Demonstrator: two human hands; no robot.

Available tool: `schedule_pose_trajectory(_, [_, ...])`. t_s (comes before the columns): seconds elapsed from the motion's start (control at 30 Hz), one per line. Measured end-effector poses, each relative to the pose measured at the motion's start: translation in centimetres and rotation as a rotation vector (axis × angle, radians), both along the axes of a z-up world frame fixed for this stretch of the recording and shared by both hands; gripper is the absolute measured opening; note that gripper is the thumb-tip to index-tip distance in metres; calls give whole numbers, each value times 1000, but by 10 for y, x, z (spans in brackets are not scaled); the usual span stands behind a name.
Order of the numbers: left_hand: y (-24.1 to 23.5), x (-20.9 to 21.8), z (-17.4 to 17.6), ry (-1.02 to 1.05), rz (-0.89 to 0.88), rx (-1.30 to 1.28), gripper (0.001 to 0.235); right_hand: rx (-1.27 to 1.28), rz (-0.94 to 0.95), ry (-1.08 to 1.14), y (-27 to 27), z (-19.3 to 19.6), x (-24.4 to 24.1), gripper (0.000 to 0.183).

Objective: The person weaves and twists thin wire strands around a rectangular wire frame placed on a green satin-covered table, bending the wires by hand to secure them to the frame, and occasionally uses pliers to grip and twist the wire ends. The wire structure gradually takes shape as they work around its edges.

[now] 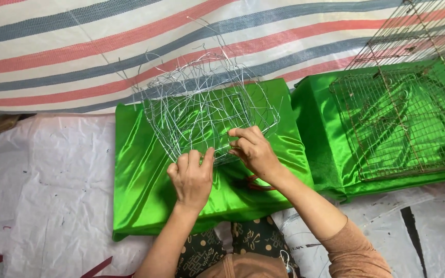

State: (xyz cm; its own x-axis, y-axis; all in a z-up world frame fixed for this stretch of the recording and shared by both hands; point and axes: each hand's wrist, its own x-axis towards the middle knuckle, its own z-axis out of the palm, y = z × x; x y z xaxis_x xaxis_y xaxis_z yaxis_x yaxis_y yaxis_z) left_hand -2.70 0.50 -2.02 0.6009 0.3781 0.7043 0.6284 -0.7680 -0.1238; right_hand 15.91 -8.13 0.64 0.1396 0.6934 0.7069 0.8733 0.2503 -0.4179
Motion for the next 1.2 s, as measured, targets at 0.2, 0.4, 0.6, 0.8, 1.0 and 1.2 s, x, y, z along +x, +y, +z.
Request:
schedule_pose_trajectory(0.2, [4,-4,-4,31,-79,-41,28,-4,-8,-27,0,-3,2,16])
schedule_pose_trajectory(0.4, [6,-6,-10,-31,-84,-94,19,-30,-24,-95,-1,12,-7,17])
schedule_pose_trajectory(0.6, [-1,-1,9,-62,-84,-58,2,-128,-163,-323,23,58,-33,13])
schedule_pose_trajectory(0.8, [4,1,-4,-95,-112,-90,18,-805,-221,-520,93,-1,-20,28])
schedule_pose_trajectory(1.0, [9,-1,-2,-87,-153,-215,14,-1298,126,2,99,59,-1,19])
schedule_pose_trajectory(1.2, [8,2,-6,-107,-209,-213,15,-1272,396,538,62,98,6,37])
